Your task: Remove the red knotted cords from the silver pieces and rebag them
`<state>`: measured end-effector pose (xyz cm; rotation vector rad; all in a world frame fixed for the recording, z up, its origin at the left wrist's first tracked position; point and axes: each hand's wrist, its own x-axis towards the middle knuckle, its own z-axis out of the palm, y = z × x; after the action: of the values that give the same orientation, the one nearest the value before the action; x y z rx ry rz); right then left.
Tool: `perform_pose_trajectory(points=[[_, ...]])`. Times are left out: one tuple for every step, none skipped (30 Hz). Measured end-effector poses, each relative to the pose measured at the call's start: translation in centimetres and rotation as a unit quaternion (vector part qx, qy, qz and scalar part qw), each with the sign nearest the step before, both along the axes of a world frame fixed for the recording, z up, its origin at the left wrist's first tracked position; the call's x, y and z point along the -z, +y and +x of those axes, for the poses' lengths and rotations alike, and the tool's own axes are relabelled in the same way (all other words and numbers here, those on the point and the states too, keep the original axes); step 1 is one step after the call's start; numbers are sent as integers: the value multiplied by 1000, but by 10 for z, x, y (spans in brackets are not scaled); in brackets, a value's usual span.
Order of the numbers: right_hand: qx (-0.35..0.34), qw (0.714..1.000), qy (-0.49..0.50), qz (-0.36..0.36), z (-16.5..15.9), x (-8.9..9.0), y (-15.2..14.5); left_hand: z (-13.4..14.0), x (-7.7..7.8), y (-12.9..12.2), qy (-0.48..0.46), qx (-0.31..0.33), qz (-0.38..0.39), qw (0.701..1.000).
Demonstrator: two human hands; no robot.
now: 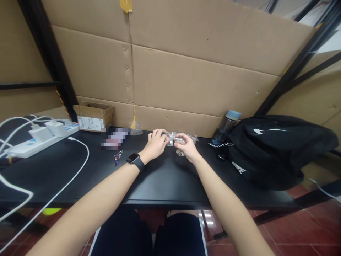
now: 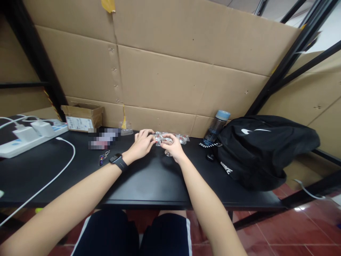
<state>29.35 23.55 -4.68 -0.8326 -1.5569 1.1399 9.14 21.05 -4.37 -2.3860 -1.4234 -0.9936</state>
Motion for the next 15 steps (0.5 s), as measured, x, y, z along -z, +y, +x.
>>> perform_pose_trajectory(points=[[-9, 1000, 9, -8, -1, 0, -1, 1, -3, -3, 0, -1, 10, 1000], [-17, 1000, 15, -12, -2, 1, -1, 3, -5, -5, 2, -2, 15, 1000], [-23, 999, 18, -14, -2, 2, -2, 4, -7, -8, 4, -2, 19, 1000], [-27, 999, 21, -13, -2, 2, -2, 5, -8, -9, 6, -3, 21, 1000], [-30, 999, 23, -11, -2, 2, -1, 6, -9, -11, 9, -4, 22, 1000], [-32, 999, 25, -8, -3, 3, -1, 7, -10, -12, 11, -5, 25, 1000], [-35, 999, 27, -6, -3, 3, -1, 7, -10, -12, 14, -6, 28, 999], [-37, 999, 29, -5, -3, 3, -1, 8, -10, -12, 16, -6, 32, 999], [-40, 999, 31, -5, -3, 3, -1, 8, -10, -13, 19, -6, 35, 999], [-42, 998, 35, -5, -3, 3, -1, 8, -10, -13, 22, -5, 38, 999], [-45, 998, 38, -3, -4, 3, -1, 8, -10, -13, 24, -4, 39, 999], [-48, 998, 40, 0, -4, 3, -1, 8, -10, -13, 27, -4, 38, 999], [-50, 998, 40, 3, -4, 3, -1, 8, -10, -13, 28, -4, 37, 999], [-51, 998, 38, 5, -4, 3, -1, 9, -10, -13, 29, -4, 36, 999], [-50, 998, 35, 7, -4, 3, -1, 9, -10, -13, 30, -4, 34, 999]])
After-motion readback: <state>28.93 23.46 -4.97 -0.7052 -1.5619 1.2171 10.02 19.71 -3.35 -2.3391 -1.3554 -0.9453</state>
